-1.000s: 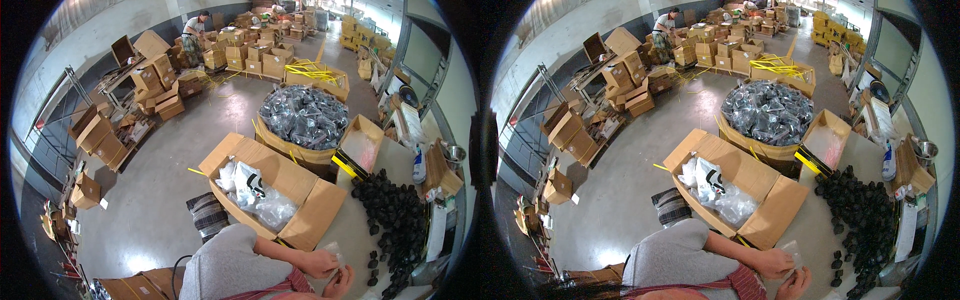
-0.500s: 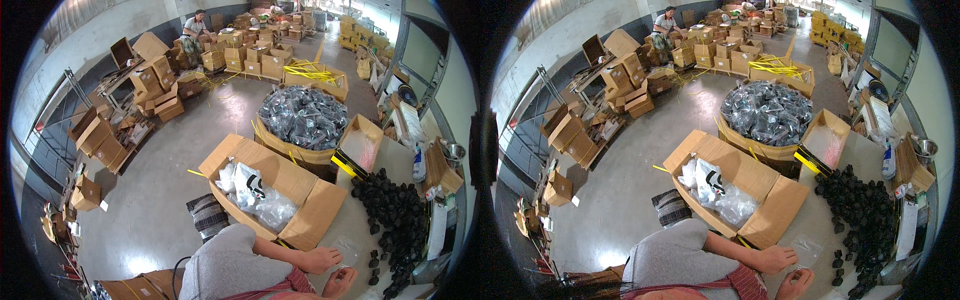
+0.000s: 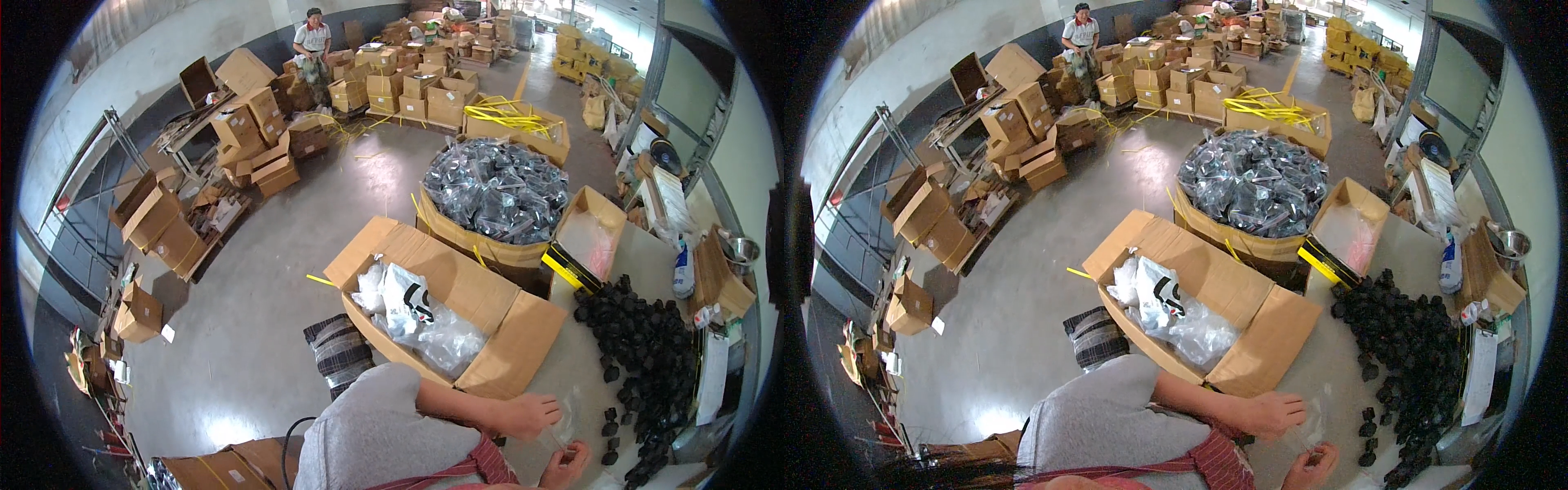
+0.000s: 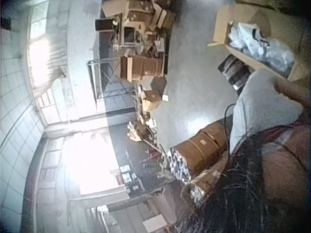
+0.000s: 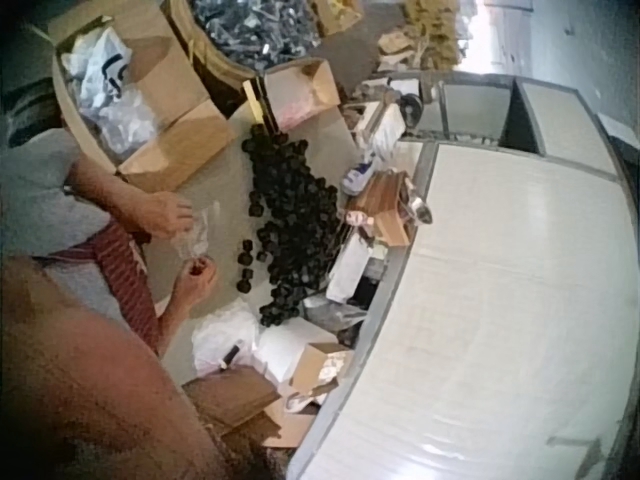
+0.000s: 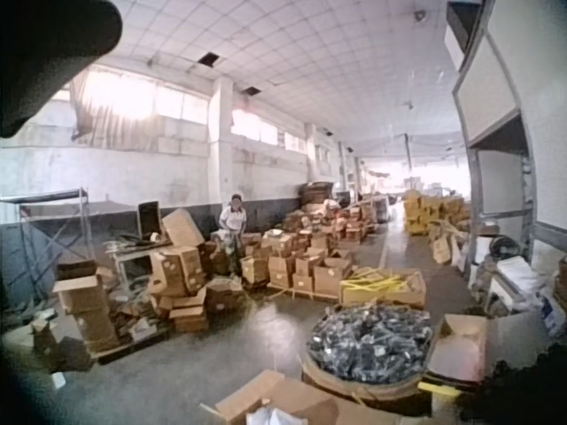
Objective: The person picks up plastic items and places them into a small clear plastic bag, then sets the bag down on the table.
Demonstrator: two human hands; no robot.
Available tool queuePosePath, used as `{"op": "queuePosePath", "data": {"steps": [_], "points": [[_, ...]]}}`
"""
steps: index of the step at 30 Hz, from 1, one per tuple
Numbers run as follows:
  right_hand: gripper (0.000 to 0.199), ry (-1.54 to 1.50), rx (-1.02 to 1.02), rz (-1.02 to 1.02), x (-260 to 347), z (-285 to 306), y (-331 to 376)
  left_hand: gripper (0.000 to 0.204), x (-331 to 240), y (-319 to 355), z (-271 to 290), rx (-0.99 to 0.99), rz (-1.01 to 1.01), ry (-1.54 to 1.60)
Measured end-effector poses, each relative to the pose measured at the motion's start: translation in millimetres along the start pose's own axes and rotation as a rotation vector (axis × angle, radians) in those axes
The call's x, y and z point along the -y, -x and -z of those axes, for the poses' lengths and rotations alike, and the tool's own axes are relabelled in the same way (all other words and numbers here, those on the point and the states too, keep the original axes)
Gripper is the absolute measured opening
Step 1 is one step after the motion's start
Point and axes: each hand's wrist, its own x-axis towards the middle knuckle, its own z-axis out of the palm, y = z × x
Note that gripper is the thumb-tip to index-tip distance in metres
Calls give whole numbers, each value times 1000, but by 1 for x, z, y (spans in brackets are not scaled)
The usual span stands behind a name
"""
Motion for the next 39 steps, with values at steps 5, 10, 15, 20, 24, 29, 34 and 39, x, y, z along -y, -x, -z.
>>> {"op": "queuePosePath", "data": {"steps": [5, 10, 15, 20, 24, 29, 34, 39], "points": [[49, -468, 203, 152, -71, -16, -43, 30, 48, 0, -18, 16, 113, -124], [65, 97, -77, 26, -131, -39, -129, 28, 69, -30, -12, -181, 128, -245], [72, 553, -162, -34, -125, -48, -189, 27, 66, -37, -85, -148, 110, -128], [66, 879, -79, -206, -119, -61, -176, 36, 63, -3, -155, 10, 127, -18], [57, 946, -242, 354, -204, -83, -158, 27, 81, -5, -166, 180, 273, 95], [51, 428, -139, 245, -143, -78, -139, 16, 94, -31, -125, 216, 516, 55], [89, 55, -309, 43, -134, -31, -87, 10, 98, -38, -116, 57, 422, 67], [83, 93, -423, -128, -159, -18, -50, 9, 85, -39, -125, 141, 315, 71]]}}
